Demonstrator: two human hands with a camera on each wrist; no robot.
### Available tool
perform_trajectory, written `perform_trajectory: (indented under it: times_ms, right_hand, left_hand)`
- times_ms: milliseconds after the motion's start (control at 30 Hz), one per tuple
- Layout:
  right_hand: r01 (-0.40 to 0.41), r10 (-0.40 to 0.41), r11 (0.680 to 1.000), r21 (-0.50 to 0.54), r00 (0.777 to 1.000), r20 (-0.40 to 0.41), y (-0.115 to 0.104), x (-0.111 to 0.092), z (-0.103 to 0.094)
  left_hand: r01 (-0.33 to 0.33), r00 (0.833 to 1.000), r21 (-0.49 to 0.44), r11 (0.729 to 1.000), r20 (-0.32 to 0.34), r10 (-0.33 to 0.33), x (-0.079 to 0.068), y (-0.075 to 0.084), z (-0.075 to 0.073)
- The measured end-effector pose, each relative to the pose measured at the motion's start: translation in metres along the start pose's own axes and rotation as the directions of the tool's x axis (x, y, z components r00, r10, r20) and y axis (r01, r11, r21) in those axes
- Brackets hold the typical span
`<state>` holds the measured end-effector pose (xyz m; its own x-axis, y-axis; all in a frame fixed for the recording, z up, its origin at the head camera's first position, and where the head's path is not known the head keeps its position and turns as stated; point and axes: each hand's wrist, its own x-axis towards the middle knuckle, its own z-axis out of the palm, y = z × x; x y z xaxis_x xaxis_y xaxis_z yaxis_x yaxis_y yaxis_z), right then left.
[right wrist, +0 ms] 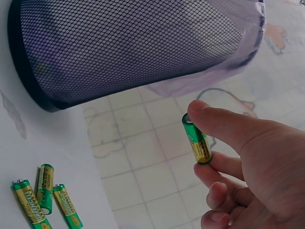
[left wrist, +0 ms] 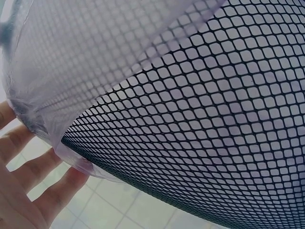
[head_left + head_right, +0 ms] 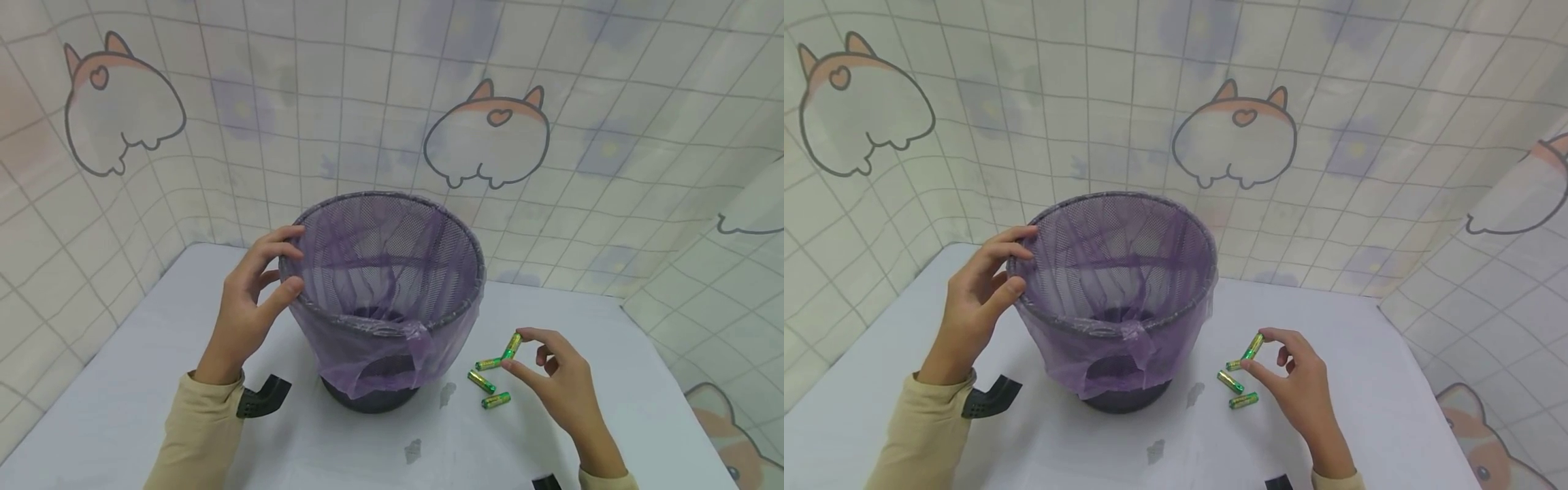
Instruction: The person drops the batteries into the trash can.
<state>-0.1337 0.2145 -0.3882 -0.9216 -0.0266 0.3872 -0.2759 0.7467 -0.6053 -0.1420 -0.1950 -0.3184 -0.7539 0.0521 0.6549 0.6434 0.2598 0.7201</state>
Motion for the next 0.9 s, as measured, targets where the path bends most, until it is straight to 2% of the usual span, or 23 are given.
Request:
perform_trajectory:
  times_ms: [433, 900]
  right_hand:
    - [0.072, -0.07, 0.996, 0.043, 0.996, -0.056, -0.006, 0.009, -0.009]
    - [0.097, -0.093, 0.994, 0.046, 0.993, -0.069, -0.016, 0.016, -0.013]
  left_hand:
    - [0.004, 1.0, -0.012, 1.0, 0.005, -0.004, -0.001, -0.001, 0.002]
    - [0.007, 1.0, -0.014, 1.0, -0.006, -0.008, 0.0, 0.0, 0.001]
